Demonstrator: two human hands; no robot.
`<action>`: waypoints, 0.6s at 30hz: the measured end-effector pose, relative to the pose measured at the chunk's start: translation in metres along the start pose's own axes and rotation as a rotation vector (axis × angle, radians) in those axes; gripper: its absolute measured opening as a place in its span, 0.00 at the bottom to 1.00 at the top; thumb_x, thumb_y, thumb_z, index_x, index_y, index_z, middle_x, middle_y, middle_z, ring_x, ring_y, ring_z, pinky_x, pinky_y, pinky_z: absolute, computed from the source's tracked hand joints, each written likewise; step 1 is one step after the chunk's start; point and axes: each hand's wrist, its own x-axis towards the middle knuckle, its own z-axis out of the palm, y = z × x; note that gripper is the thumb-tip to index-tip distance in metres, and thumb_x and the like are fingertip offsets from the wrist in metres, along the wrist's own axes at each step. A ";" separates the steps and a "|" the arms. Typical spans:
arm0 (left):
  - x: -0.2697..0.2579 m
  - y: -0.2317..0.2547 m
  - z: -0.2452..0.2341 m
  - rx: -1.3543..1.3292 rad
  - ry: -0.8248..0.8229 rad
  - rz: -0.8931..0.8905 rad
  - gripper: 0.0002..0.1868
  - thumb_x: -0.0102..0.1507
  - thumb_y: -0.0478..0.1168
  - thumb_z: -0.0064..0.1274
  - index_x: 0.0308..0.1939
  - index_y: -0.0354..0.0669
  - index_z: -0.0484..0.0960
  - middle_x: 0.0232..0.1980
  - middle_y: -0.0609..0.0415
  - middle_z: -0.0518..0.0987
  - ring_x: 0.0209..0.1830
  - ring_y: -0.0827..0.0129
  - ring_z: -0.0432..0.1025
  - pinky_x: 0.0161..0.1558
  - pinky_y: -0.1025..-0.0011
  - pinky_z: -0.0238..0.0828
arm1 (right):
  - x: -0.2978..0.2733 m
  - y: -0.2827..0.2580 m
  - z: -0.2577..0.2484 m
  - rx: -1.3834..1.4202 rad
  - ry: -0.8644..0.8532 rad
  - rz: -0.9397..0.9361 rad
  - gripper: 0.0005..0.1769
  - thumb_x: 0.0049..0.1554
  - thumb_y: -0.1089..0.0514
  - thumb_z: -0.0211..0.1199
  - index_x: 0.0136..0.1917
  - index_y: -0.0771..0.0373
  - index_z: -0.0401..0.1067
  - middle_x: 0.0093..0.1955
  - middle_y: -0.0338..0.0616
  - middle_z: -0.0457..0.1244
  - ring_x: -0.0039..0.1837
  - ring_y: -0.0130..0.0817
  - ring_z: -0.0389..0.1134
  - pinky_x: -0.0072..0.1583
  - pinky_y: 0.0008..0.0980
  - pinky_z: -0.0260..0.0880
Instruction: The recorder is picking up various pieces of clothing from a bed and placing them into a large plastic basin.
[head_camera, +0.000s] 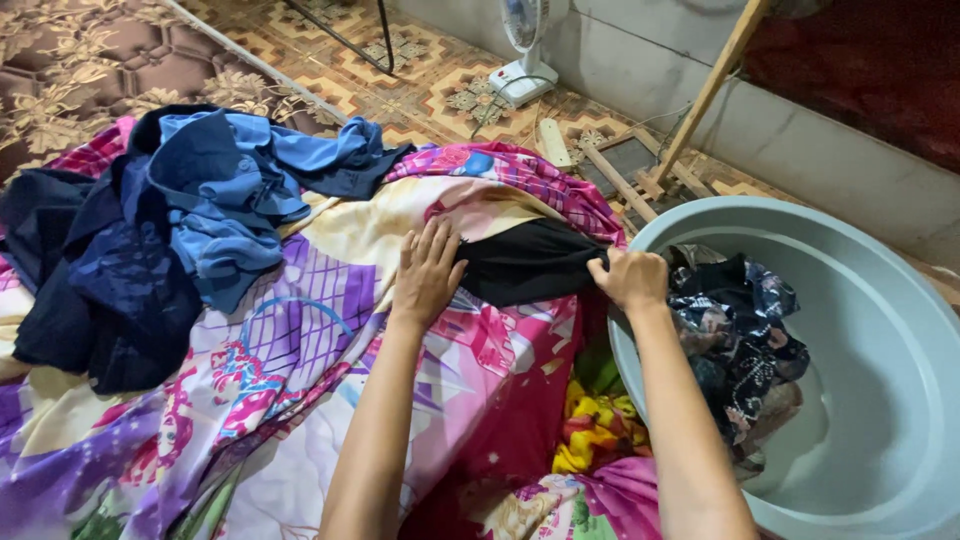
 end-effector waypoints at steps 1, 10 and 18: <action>-0.001 0.002 0.005 -0.005 0.001 0.007 0.29 0.67 0.54 0.50 0.68 0.44 0.73 0.77 0.50 0.64 0.80 0.59 0.55 0.76 0.52 0.46 | -0.003 0.009 -0.002 -0.003 0.000 0.008 0.25 0.56 0.34 0.60 0.38 0.57 0.80 0.31 0.55 0.68 0.37 0.52 0.73 0.43 0.50 0.74; 0.009 0.030 0.010 -0.083 -0.044 0.021 0.33 0.67 0.54 0.51 0.71 0.37 0.70 0.78 0.43 0.63 0.81 0.54 0.52 0.80 0.52 0.39 | -0.023 0.075 -0.016 -0.096 0.015 0.221 0.23 0.57 0.39 0.59 0.38 0.58 0.81 0.36 0.59 0.70 0.39 0.54 0.73 0.48 0.50 0.75; 0.003 0.058 0.023 -0.108 -0.061 -0.091 0.40 0.61 0.45 0.54 0.78 0.57 0.61 0.81 0.38 0.56 0.83 0.52 0.48 0.79 0.48 0.39 | -0.030 0.074 -0.031 0.519 0.256 0.200 0.16 0.56 0.49 0.56 0.47 0.64 0.72 0.48 0.55 0.65 0.56 0.53 0.66 0.62 0.48 0.66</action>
